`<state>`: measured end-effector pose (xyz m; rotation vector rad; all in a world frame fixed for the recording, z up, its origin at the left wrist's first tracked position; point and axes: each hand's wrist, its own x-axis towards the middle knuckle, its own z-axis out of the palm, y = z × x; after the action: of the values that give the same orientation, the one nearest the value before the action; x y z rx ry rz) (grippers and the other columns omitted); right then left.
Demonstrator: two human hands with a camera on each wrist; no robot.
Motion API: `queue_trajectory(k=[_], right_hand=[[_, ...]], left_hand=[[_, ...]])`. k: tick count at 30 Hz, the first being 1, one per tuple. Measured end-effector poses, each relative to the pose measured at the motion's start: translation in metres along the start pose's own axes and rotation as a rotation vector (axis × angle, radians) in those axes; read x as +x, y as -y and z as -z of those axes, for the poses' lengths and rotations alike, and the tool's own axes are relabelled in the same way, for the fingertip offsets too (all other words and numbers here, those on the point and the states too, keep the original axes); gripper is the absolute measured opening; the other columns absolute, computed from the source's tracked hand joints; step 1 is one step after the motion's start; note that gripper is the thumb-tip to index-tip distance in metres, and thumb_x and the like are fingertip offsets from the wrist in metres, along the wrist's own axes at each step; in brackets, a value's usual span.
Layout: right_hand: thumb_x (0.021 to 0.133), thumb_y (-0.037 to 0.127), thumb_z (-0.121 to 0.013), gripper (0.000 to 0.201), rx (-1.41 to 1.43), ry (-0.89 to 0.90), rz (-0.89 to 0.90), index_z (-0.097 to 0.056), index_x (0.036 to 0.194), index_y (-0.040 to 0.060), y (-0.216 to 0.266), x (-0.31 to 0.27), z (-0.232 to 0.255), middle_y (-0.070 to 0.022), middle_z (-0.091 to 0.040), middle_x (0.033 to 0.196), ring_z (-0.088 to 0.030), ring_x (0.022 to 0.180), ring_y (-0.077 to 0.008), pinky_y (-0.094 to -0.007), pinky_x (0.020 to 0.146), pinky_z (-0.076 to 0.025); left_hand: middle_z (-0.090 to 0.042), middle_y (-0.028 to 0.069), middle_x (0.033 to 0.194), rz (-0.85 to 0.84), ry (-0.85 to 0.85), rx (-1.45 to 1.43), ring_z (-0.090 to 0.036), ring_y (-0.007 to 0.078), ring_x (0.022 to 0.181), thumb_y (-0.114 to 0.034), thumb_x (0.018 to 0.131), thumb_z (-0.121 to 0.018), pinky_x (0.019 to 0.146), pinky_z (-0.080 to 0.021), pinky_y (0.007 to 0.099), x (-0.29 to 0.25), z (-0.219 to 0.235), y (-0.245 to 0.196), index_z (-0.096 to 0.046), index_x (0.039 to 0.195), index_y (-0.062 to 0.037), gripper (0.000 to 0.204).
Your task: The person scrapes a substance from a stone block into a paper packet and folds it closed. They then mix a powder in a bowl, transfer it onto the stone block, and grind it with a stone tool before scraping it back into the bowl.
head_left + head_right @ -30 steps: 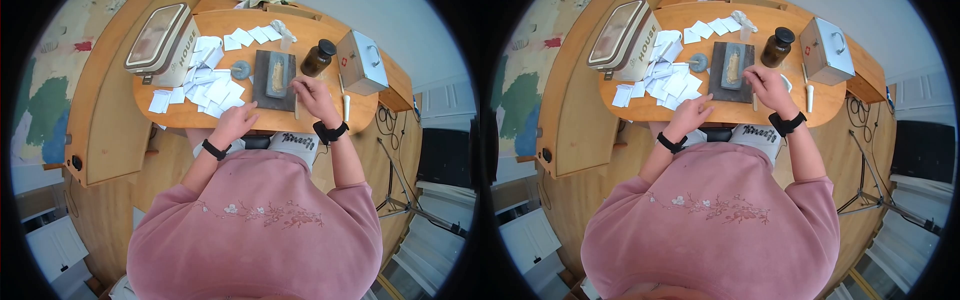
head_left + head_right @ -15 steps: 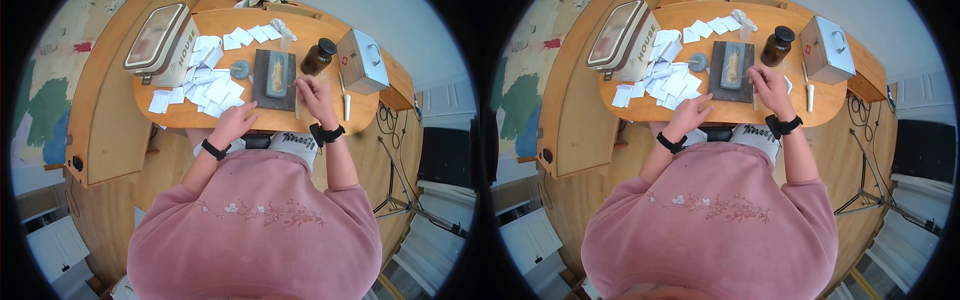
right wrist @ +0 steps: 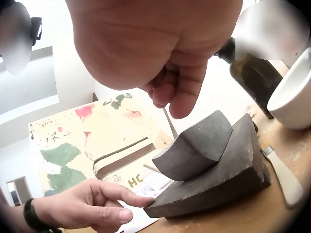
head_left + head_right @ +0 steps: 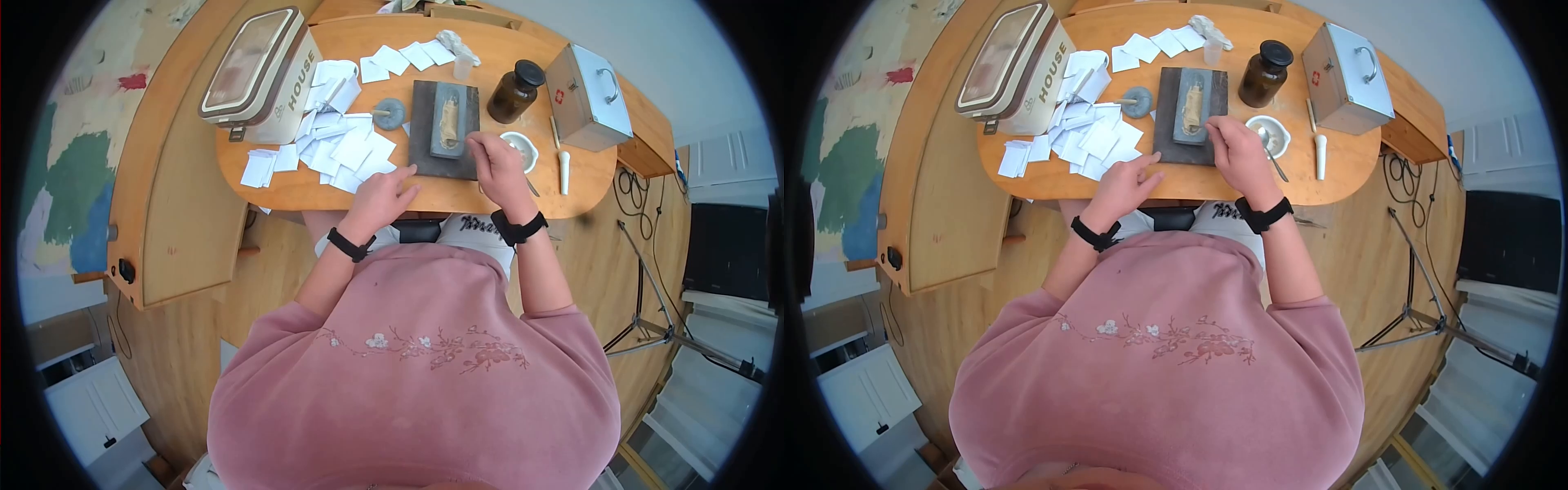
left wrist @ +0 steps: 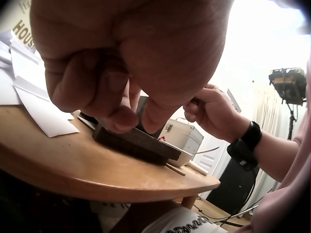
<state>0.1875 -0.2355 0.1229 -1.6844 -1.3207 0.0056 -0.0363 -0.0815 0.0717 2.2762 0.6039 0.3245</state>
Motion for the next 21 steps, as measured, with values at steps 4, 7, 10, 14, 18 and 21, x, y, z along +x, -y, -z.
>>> queue_trajectory(k=[4,7,10,14,18,21], right_hand=[[0.105,0.0,-0.071,0.008,0.009,0.061,0.028,-0.072,0.112,-0.0001,0.009,0.016,0.019,-0.021,-0.076,0.101,-0.072,0.093,-0.0452,-0.0462,0.079,-0.059],[0.103,0.0,-0.071,0.008,-0.03,0.175,0.055,-0.072,0.111,0.0012,0.008,0.022,0.026,-0.0201,-0.075,0.1,-0.072,0.092,-0.0445,-0.0472,0.078,-0.058],[0.103,0.0,-0.071,0.01,-0.047,0.213,0.112,-0.075,0.112,0.0003,-0.001,0.025,0.018,-0.0199,-0.074,0.096,-0.073,0.087,-0.0412,-0.0452,0.078,-0.058],[0.102,0.001,-0.071,0.009,-0.073,0.225,0.085,-0.074,0.11,0.0014,0.005,0.033,0.024,-0.0194,-0.074,0.098,-0.072,0.091,-0.0436,-0.0479,0.078,-0.058],[0.102,0.003,-0.071,0.007,-0.071,0.266,0.069,-0.073,0.108,0.0013,0.015,0.036,0.029,-0.0182,-0.074,0.098,-0.072,0.091,-0.045,-0.0502,0.078,-0.058],[0.102,0.003,-0.07,0.005,-0.143,0.246,0.11,-0.072,0.106,0.0009,0.007,0.037,0.018,-0.0184,-0.074,0.098,-0.072,0.089,-0.0455,-0.051,0.077,-0.058]], left_hand=[[-0.051,0.012,0.058,0.012,0.007,-0.015,-0.05,0.0293,0.052,-0.027,0.104,-0.078,0.056,-0.041,0.045,-0.001,0.001,0.001,-0.077,0.141,-0.0049,0.043],[-0.051,0.012,0.058,0.009,0.004,-0.02,-0.05,0.0295,0.052,-0.027,0.104,-0.078,0.057,-0.041,0.045,-0.001,0.001,0.0,-0.077,0.141,-0.0055,0.043],[-0.051,0.0119,0.058,-0.013,-0.017,-0.017,-0.05,0.0298,0.052,-0.027,0.103,-0.078,0.057,-0.041,0.0449,-0.001,-0.001,0.001,-0.077,0.141,-0.0056,0.043],[-0.052,0.0121,0.058,0.025,0.005,-0.034,-0.051,0.03,0.052,-0.027,0.103,-0.079,0.057,-0.041,0.0449,-0.001,0.001,0.001,-0.077,0.141,-0.0055,0.044],[-0.052,0.0121,0.059,0.001,-0.003,-0.016,-0.051,0.0299,0.053,-0.027,0.103,-0.079,0.057,-0.042,0.0448,-0.002,0.0,0.001,-0.077,0.141,-0.0058,0.044],[-0.06,0.0142,0.063,0.008,0.004,0.011,-0.061,0.0348,0.06,-0.029,0.103,-0.078,0.061,-0.048,0.048,-0.001,0.003,-0.005,-0.077,0.139,-0.0063,0.042]])
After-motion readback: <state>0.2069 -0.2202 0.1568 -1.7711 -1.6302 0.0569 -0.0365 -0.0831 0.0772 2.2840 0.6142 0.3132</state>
